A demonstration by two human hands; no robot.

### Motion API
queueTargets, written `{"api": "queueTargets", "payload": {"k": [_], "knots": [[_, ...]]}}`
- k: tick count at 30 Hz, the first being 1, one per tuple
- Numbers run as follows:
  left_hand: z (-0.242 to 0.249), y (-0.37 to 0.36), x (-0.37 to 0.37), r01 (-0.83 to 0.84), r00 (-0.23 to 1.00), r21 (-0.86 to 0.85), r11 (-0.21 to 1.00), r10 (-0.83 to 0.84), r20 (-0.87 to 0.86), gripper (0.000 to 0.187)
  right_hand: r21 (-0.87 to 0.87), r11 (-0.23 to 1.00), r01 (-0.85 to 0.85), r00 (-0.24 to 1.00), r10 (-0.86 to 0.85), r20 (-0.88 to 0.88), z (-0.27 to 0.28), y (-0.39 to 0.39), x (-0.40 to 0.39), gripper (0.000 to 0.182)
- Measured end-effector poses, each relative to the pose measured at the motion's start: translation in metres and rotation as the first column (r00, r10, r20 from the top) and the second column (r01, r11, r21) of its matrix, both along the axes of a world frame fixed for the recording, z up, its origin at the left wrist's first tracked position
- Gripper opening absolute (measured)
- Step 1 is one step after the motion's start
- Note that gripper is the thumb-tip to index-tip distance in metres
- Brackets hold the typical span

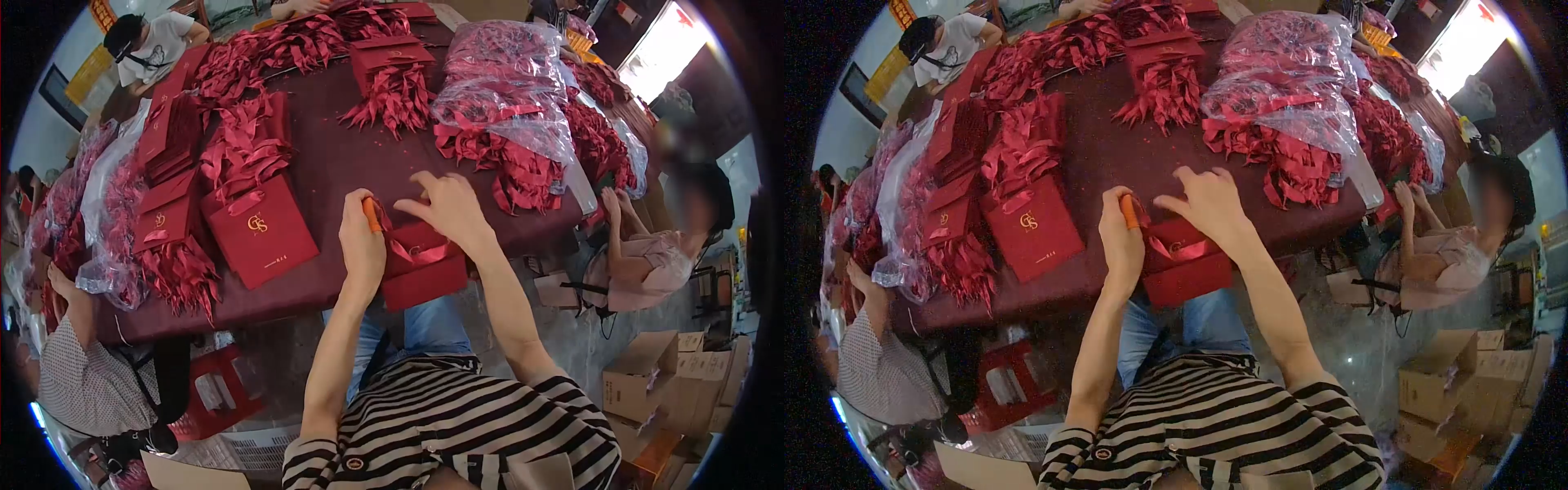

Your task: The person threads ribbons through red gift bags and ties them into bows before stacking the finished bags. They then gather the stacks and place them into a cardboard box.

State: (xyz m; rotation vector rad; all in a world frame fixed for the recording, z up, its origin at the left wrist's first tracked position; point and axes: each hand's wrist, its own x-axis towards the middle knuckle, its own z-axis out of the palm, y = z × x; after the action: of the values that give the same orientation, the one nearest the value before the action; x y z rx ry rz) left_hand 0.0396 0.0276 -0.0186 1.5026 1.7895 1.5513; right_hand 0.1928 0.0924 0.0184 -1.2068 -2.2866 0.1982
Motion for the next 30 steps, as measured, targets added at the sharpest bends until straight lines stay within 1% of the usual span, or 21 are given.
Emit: {"api": "queueTargets", "payload": {"k": [1,2,3,5,9,11,13,14,15,16,17,18,19,20,22,23,24,26,27,28,30], "knots": [[0.0,0.001,0.0,0.013,1.0,0.03,0.999,-0.012,-0.023,0.022,-0.263,0.957,-0.123,0.992,0.109,-0.066,-0.004,0.004,0.0,0.036],[0.0,0.002,0.0,0.011,1.0,0.034,0.999,-0.01,-0.025,0.022,-0.257,0.954,-0.156,0.975,0.108,-0.194,-0.015,0.002,-0.003,0.033],[0.0,0.0,-0.001,0.031,0.999,0.042,0.999,-0.03,-0.033,0.023,-0.255,0.954,-0.16,0.975,0.111,-0.194,-0.018,-0.003,-0.008,0.033],[0.0,-0.001,-0.002,0.049,0.998,0.046,0.998,-0.047,-0.041,0.023,-0.29,0.935,-0.205,0.821,0.003,-0.571,-0.022,-0.012,-0.014,0.027],[0.0,-0.003,-0.002,0.117,0.987,0.102,0.988,-0.104,-0.125,0.03,-0.149,0.961,-0.234,0.851,0.128,-0.51,-0.016,-0.019,-0.013,0.022],[0.001,0.0,-0.002,0.157,0.98,0.147,0.977,-0.135,-0.146,0.033,-0.392,0.881,-0.266,0.884,0.061,-0.464,-0.004,-0.024,-0.01,0.021],[0.007,0.002,-0.002,0.247,0.962,0.26,0.934,-0.204,-0.181,0.036,-0.45,0.857,-0.252,0.906,0.046,-0.421,-0.002,-0.024,-0.006,0.022],[0.01,-0.002,-0.002,0.251,0.961,0.257,0.933,-0.208,-0.184,0.036,-0.454,0.849,-0.268,0.88,0.025,-0.474,-0.007,-0.024,-0.004,0.02],[0.02,-0.01,-0.002,0.266,0.957,0.133,0.955,-0.278,0.085,0.036,-0.457,0.843,-0.284,0.851,0.003,-0.525,-0.012,-0.024,-0.002,0.02],[0.025,-0.016,-0.002,0.312,0.887,0.014,0.95,-0.296,0.353,0.036,-0.456,0.845,-0.28,0.849,-0.004,-0.528,-0.017,-0.024,0.0,0.02],[0.018,-0.02,-0.007,0.42,0.739,0.094,0.903,-0.4,0.542,0.038,-0.479,0.786,-0.391,0.729,-0.053,-0.683,-0.021,-0.023,0.005,0.019],[0.014,-0.024,-0.012,0.481,0.659,0.067,0.874,-0.411,0.631,0.039,-0.468,0.727,-0.503,0.581,-0.116,-0.806,-0.022,-0.021,0.01,0.019],[0.01,-0.027,-0.018,0.544,0.571,0.044,0.838,-0.408,0.712,0.04,-0.474,0.683,-0.556,0.525,-0.154,-0.837,-0.02,-0.019,0.016,0.018],[0.008,-0.03,-0.021,0.614,0.661,0.01,0.789,-0.522,0.54,0.042,-0.473,0.69,-0.547,0.521,-0.161,-0.838,-0.018,-0.021,0.018,0.018],[0.025,-0.042,-0.016,0.655,0.741,-0.222,0.722,-0.557,0.376,0.042,-0.471,0.665,-0.579,0.425,-0.246,-0.871,-0.014,-0.025,0.017,0.019],[0.023,-0.043,-0.016,0.696,0.707,-0.282,0.66,-0.564,0.425,0.043,-0.479,0.66,-0.578,0.453,-0.229,-0.862,-0.013,-0.026,0.015,0.019],[0.023,-0.044,-0.019,0.699,0.705,-0.283,0.657,-0.567,0.426,0.043,-0.48,0.662,-0.575,0.452,-0.232,-0.861,-0.012,-0.025,0.018,0.019],[0.026,-0.045,-0.029,0.83,0.555,-0.236,0.506,-0.705,0.442,0.039,-0.362,0.741,-0.565,0.249,-0.266,-0.931,-0.007,-0.016,0.025,0.019],[0.029,-0.047,-0.031,0.831,0.553,-0.237,0.502,-0.706,0.443,0.039,-0.373,0.721,-0.584,0.213,-0.308,-0.927,-0.001,-0.012,0.032,0.021],[0.035,-0.049,-0.034,0.821,0.569,-0.264,0.506,-0.688,0.451,0.043,-0.371,0.723,-0.582,0.208,-0.309,-0.928,0.002,-0.011,0.032,0.021],[0.051,-0.05,-0.033,0.816,0.577,-0.287,0.501,-0.681,0.451,0.047,-0.399,0.738,-0.545,0.419,-0.172,-0.891,0.008,-0.008,0.034,0.022]]}}
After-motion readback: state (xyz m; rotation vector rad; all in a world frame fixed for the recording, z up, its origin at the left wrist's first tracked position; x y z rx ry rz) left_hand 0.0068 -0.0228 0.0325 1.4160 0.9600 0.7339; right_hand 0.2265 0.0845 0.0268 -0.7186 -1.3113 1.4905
